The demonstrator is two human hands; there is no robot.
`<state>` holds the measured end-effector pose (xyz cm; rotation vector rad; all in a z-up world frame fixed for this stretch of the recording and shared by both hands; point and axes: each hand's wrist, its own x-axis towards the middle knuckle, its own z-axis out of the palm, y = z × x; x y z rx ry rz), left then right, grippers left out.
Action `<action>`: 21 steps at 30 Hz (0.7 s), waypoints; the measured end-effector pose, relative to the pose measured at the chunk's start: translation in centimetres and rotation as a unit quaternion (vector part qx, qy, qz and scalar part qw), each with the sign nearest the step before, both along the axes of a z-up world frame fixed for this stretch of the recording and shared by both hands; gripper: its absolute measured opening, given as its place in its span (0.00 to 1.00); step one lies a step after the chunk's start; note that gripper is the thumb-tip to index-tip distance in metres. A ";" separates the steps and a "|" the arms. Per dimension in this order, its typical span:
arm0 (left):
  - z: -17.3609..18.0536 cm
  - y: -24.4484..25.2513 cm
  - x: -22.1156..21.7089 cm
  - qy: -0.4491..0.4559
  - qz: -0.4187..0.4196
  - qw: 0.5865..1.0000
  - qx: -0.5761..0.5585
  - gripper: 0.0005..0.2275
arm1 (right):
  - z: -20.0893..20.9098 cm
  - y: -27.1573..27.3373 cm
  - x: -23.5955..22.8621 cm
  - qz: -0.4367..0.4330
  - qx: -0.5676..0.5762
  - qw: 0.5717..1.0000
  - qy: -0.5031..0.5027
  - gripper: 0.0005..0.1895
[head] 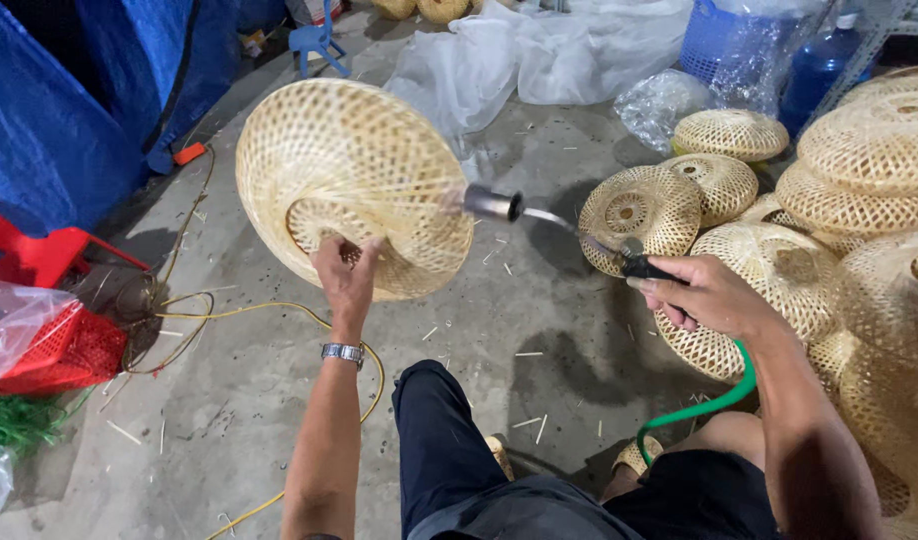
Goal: The person uses a handheld blowtorch to apply heat to the surface of woven bamboo baskets. They rotate the baskets to treat different sections, including the center and edges, while sitting on a low stool. The person handles multiple baskets sequentially, applying the flame to the woven material.
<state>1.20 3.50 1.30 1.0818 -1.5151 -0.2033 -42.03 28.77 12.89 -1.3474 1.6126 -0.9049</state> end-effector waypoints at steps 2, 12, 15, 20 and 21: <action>0.0 0.1 0.1 -0.059 0.014 0.998 -0.033 0.20 | -0.3 -0.1 -0.1 0.000 -0.005 1.000 0.004 0.12; 1.4 1.0 0.6 -0.214 0.005 0.968 -0.132 0.23 | 0.5 -1.7 -0.2 -0.004 0.006 1.000 0.028 0.13; 1.9 1.8 0.5 -0.228 0.003 0.966 -0.120 0.22 | 1.1 -2.3 -0.4 -0.019 0.011 0.999 0.023 0.14; 2.7 2.9 1.1 -0.323 -0.009 0.940 -0.109 0.19 | 1.6 -3.2 -1.4 -0.007 0.004 1.000 0.029 0.16; 2.9 3.0 1.3 -0.342 -0.011 0.934 -0.104 0.19 | 1.7 -3.4 -1.7 -0.014 0.003 1.000 0.028 0.16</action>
